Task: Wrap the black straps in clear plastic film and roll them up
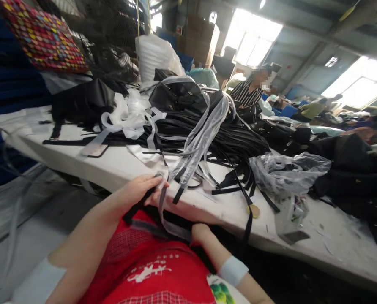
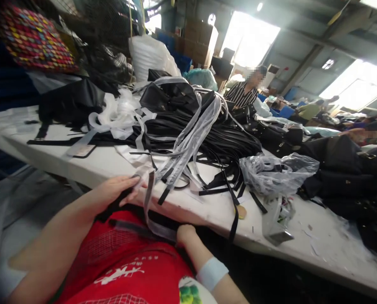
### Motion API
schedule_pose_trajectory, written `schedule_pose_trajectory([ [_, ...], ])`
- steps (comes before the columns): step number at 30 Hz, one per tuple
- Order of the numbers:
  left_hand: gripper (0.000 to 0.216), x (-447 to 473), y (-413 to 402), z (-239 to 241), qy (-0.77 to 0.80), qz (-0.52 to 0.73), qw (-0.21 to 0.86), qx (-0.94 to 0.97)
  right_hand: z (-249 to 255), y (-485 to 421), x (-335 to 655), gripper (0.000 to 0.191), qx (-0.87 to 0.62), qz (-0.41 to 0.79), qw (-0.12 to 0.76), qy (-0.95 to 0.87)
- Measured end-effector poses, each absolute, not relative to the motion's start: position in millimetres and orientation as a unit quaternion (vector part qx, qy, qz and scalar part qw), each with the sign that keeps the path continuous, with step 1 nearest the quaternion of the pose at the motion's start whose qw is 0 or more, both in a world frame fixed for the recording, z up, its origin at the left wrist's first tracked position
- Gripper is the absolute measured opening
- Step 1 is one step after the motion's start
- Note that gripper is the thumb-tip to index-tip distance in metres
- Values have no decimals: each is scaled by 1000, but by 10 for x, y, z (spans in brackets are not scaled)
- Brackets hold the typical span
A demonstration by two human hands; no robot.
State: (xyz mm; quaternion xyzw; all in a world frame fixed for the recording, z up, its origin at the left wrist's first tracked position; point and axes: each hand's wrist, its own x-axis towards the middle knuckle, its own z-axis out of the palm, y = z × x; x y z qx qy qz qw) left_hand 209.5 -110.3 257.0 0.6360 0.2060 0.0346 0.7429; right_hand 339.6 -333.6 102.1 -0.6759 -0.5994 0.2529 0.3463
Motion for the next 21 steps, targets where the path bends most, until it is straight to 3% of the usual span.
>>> schedule_pose_trajectory([
  [3,37,2173,-1228,2336,140,-107,720,672,1277,-3245,3347,65,-744,188,363,-528],
  [5,37,2174,-1326,2241,91,-191,714,667,1514,-3198,3322,80,-741,139,399,-522],
  [7,37,2160,-1409,2184,59,-253,713,651,1715,-3175,3345,77,-683,169,422,-572],
  [11,35,2084,-1418,2107,37,-344,697,628,1777,-3220,3520,36,-544,461,370,-595],
  [13,31,2005,-1344,2068,34,-395,683,614,1672,-3269,3590,41,-554,540,368,-516],
  [21,25,1848,-1234,1975,61,-415,644,640,1539,-3292,3508,50,-627,510,356,-470],
])
